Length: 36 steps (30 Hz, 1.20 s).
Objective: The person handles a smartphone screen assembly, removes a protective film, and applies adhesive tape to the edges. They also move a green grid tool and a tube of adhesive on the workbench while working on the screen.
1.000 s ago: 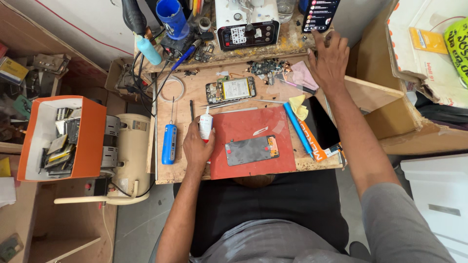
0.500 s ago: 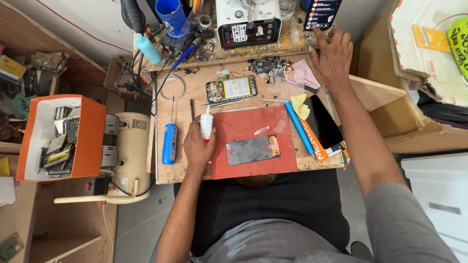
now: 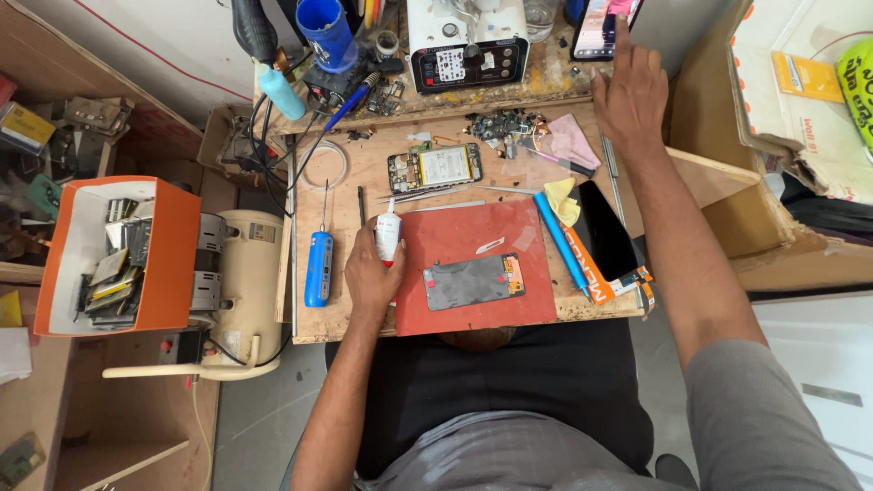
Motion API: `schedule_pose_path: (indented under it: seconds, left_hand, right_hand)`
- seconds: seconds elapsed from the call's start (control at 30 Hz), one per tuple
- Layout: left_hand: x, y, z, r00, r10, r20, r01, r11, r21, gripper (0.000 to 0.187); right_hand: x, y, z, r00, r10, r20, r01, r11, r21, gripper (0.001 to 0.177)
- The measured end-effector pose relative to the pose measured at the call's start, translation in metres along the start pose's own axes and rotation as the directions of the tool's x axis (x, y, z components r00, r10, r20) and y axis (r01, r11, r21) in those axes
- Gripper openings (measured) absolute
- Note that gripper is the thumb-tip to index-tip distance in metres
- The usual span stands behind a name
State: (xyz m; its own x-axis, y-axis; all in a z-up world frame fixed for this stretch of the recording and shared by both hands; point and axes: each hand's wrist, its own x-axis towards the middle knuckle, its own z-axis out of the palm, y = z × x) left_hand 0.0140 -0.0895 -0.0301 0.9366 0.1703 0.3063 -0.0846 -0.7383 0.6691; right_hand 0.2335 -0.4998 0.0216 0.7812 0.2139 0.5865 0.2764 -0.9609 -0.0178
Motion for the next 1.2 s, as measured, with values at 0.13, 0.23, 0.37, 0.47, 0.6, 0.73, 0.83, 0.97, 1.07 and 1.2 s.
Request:
schedule_pose_path:
  seconds: [0.13,0.23,0.37,0.47,0.6,0.73,0.83,0.97,1.07,1.2]
  left_hand:
    - [0.001,0.000,0.001,1.000,0.000,0.002,0.000,1.000,0.013,0.054]
    - [0.000,0.000,0.001,1.000,0.000,0.000,0.000,1.000,0.011,0.054]
    - [0.001,0.000,0.001,1.000,-0.012,0.014,0.012,1.000,0.022,0.054]
    - [0.000,0.000,0.000,0.999,-0.028,0.019,0.028,0.999,0.020,0.054]
    - [0.001,0.000,-0.001,0.999,-0.022,0.025,0.022,1.000,0.002,0.055]
    - [0.002,0.004,-0.002,0.998,-0.037,0.045,0.035,0.998,0.053,0.058]
    - [0.005,0.013,-0.003,0.992,-0.110,0.067,0.101,0.987,0.128,0.065]
    - [0.008,0.024,-0.007,0.979,-0.185,0.089,0.167,0.969,0.184,0.074]
    - [0.008,0.031,-0.011,0.998,-0.011,0.056,-0.005,0.958,0.287,0.072]
    - [-0.006,0.041,-0.017,0.971,0.192,0.146,-0.217,0.960,0.179,0.065]
  right_hand:
    - [-0.002,0.002,-0.003,0.999,-0.036,-0.029,0.037,0.999,0.012,0.066]
    - [-0.003,0.001,-0.008,0.997,-0.058,-0.049,0.061,0.996,0.057,0.060]
    - [-0.003,-0.003,-0.013,0.995,-0.074,-0.067,0.080,0.993,0.087,0.055]
    - [-0.003,-0.005,-0.013,0.997,-0.065,-0.046,0.068,0.995,0.077,0.051]
    - [-0.002,-0.005,-0.012,0.998,-0.053,-0.029,0.054,0.997,0.058,0.047]
    - [-0.005,-0.006,-0.011,0.998,-0.048,-0.039,0.051,0.996,0.075,0.049]
    - [-0.005,-0.006,-0.012,0.998,-0.044,-0.043,0.046,0.997,0.068,0.049]
    - [-0.004,-0.007,-0.011,0.999,-0.027,-0.036,0.029,0.998,0.062,0.051]
    - [-0.002,-0.007,-0.010,0.999,-0.018,-0.045,0.020,0.998,0.059,0.054]
    - [-0.001,-0.005,-0.008,1.000,-0.011,-0.023,0.012,0.999,0.045,0.056]
